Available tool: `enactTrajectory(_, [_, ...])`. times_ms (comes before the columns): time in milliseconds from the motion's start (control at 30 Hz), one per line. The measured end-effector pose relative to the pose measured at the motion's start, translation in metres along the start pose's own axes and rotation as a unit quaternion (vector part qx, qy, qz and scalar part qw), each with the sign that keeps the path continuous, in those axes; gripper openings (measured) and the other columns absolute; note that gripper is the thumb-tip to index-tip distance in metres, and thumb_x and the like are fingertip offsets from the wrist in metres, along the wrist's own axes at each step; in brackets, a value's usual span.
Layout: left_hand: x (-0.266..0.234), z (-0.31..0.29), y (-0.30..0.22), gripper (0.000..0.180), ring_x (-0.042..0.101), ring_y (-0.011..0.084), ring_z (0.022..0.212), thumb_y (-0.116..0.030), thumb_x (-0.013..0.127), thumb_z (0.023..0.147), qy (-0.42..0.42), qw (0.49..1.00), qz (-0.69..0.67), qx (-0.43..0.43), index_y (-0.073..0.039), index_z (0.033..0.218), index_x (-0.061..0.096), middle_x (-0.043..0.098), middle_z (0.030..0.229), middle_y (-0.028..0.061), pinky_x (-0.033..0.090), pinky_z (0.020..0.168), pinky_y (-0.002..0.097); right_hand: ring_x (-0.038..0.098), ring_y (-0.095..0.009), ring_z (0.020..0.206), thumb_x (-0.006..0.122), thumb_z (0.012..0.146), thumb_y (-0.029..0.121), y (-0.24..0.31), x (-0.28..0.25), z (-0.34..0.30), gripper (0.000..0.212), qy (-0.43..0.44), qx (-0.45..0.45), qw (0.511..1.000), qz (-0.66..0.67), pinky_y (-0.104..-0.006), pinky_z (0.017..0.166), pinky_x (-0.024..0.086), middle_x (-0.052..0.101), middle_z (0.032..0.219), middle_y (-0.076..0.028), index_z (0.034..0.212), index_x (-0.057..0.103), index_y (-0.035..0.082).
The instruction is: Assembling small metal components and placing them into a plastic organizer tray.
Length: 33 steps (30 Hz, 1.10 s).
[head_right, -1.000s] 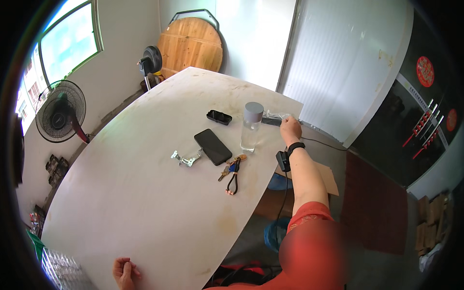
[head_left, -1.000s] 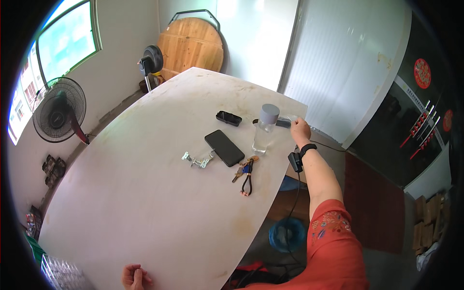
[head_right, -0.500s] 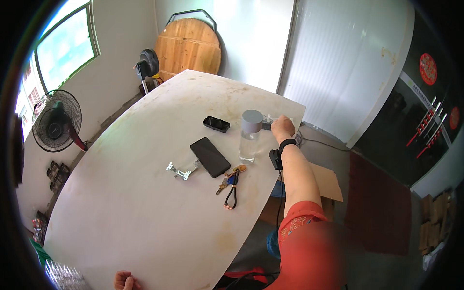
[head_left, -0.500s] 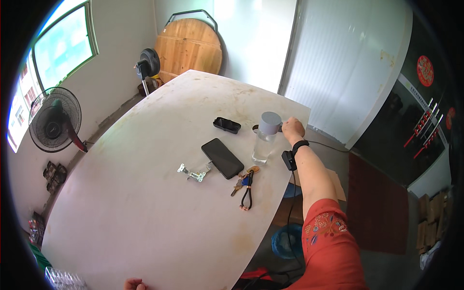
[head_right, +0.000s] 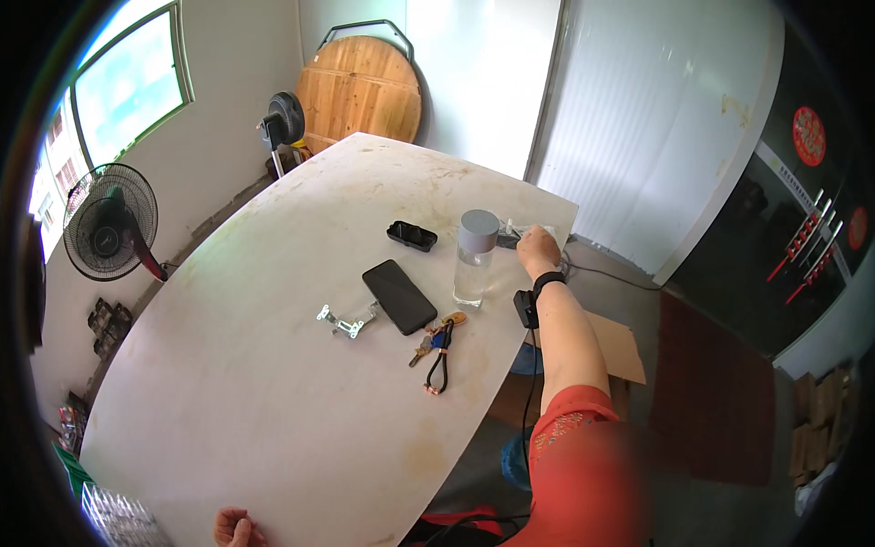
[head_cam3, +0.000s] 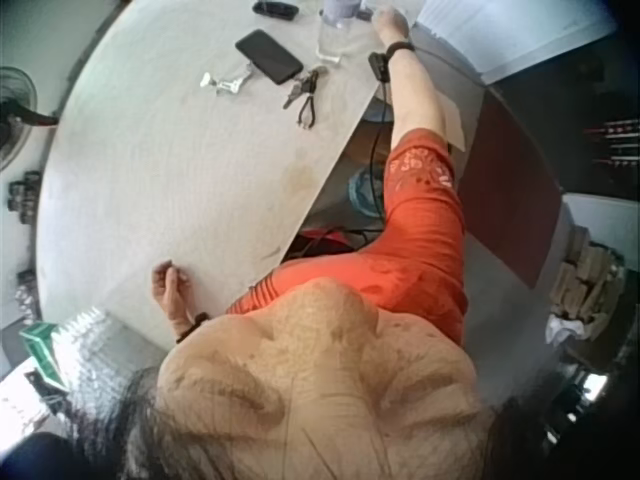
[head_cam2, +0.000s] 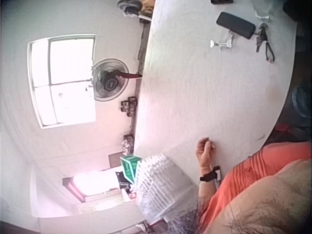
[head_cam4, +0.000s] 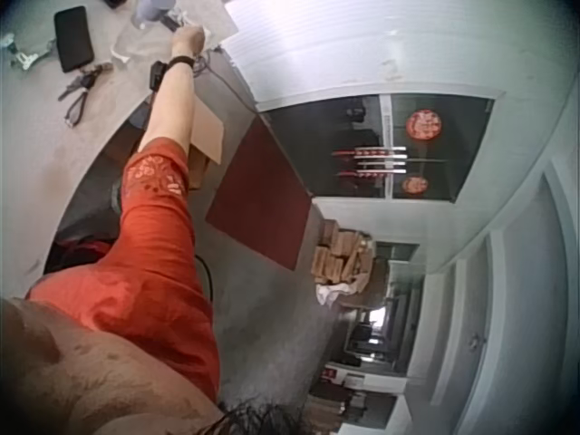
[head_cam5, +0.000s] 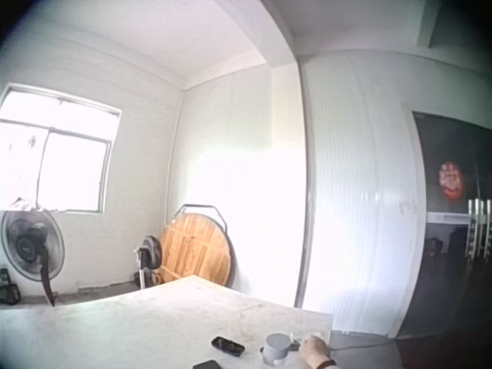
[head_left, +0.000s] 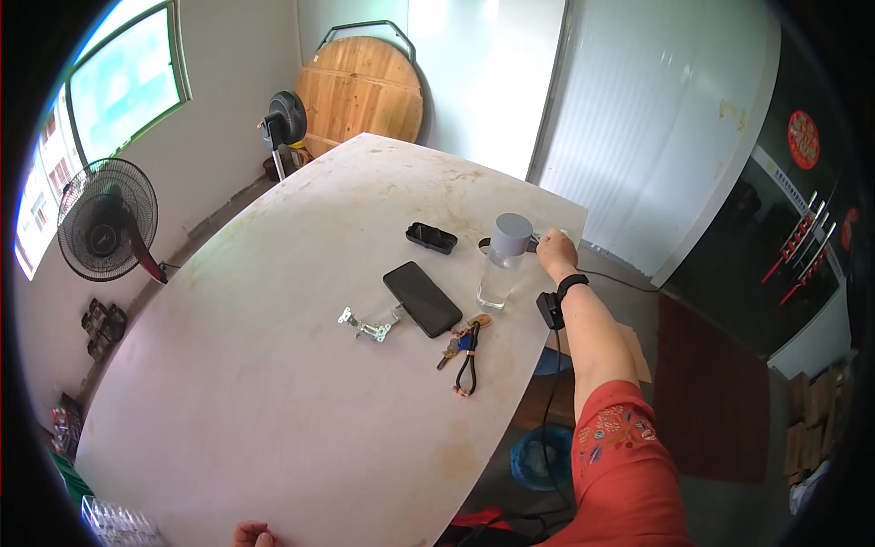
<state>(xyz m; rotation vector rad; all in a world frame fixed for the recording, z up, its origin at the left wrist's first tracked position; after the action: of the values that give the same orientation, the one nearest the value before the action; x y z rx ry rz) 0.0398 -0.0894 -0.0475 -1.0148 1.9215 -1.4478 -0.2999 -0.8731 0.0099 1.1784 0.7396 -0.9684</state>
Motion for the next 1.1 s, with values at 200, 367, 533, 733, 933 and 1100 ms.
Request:
enactTrajectory(200, [0.002,0.000,-0.002,0.016,0.058,0.0087,0.065,-0.005,0.061,0.098,0.002,1.000,-0.007,-0.004,-0.005,0.114,0.064,0.065,0.080,0.0018,0.048,0.059,0.0208,0.066,-0.038,0.107,0.050,0.096,0.027,-0.027,-0.007,-0.002,0.029,-0.002,0.023,1.000,-0.010,-0.0479,0.090,0.053,0.069,0.113,-0.019,0.109,0.067,0.007])
enactTrajectory(367, [0.001,-0.002,-0.001,0.016,0.059,0.0087,0.066,-0.005,0.061,0.098,0.001,1.000,-0.019,-0.005,-0.005,0.114,0.064,0.065,0.081,0.0017,0.048,0.059,0.0211,0.066,-0.038,0.106,0.049,0.097,0.027,-0.031,-0.015,-0.012,0.030,-0.015,0.027,0.999,-0.019,-0.0484,0.091,0.053,0.070,0.112,-0.018,0.109,0.067,0.007])
enactTrajectory(533, [0.008,-0.006,-0.006,0.016,0.059,0.0089,0.068,-0.005,0.061,0.098,-0.006,0.999,-0.040,-0.012,-0.005,0.114,0.063,0.065,0.086,0.0013,0.049,0.059,0.0217,0.066,-0.039,0.103,0.049,0.097,0.029,-0.042,-0.026,-0.020,0.028,-0.051,0.000,0.998,0.025,-0.0494,0.087,0.053,0.070,0.109,-0.018,0.105,0.067,0.009])
enactTrajectory(733, [0.014,-0.009,-0.012,0.014,0.060,0.0091,0.070,-0.005,0.061,0.098,-0.024,0.997,-0.068,-0.029,-0.005,0.112,0.063,0.065,0.089,0.0012,0.049,0.061,0.0214,0.067,-0.041,0.094,0.052,0.093,0.031,-0.037,-0.036,-0.050,0.029,-0.012,-0.061,0.997,0.049,-0.0505,0.079,0.052,0.071,0.098,-0.020,0.096,0.066,0.006])
enactTrajectory(933, [0.005,-0.004,-0.003,0.015,0.059,0.0089,0.070,-0.004,0.060,0.098,-0.006,0.996,-0.083,-0.016,-0.006,0.113,0.062,0.064,0.089,0.0007,0.049,0.062,0.0215,0.067,-0.040,0.074,0.059,0.092,0.031,0.023,-0.069,-0.148,0.028,-0.019,-0.198,0.977,0.078,-0.0480,0.065,0.051,0.067,0.075,-0.020,0.082,0.064,0.005])
enactTrajectory(1100, [0.013,0.000,-0.025,0.008,0.059,0.0130,0.057,-0.006,0.055,0.099,-0.005,0.998,-0.010,0.061,0.000,0.104,0.058,0.063,0.083,0.0078,0.050,0.050,0.0266,0.067,-0.038,0.068,0.063,0.091,0.024,0.096,-0.085,-0.227,0.023,0.020,-0.308,0.943,0.125,-0.0454,0.059,0.052,0.066,0.071,-0.017,0.076,0.062,0.006])
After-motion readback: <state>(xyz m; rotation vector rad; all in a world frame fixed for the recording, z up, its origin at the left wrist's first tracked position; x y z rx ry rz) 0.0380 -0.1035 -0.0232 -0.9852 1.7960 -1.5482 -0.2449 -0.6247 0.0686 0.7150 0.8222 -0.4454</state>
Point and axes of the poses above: each hand's wrist, its own z-axis towards the middle knuckle, its own x-axis out of the palm, y = z × x, the point moved 10 cm from there along z, towards the middle knuckle
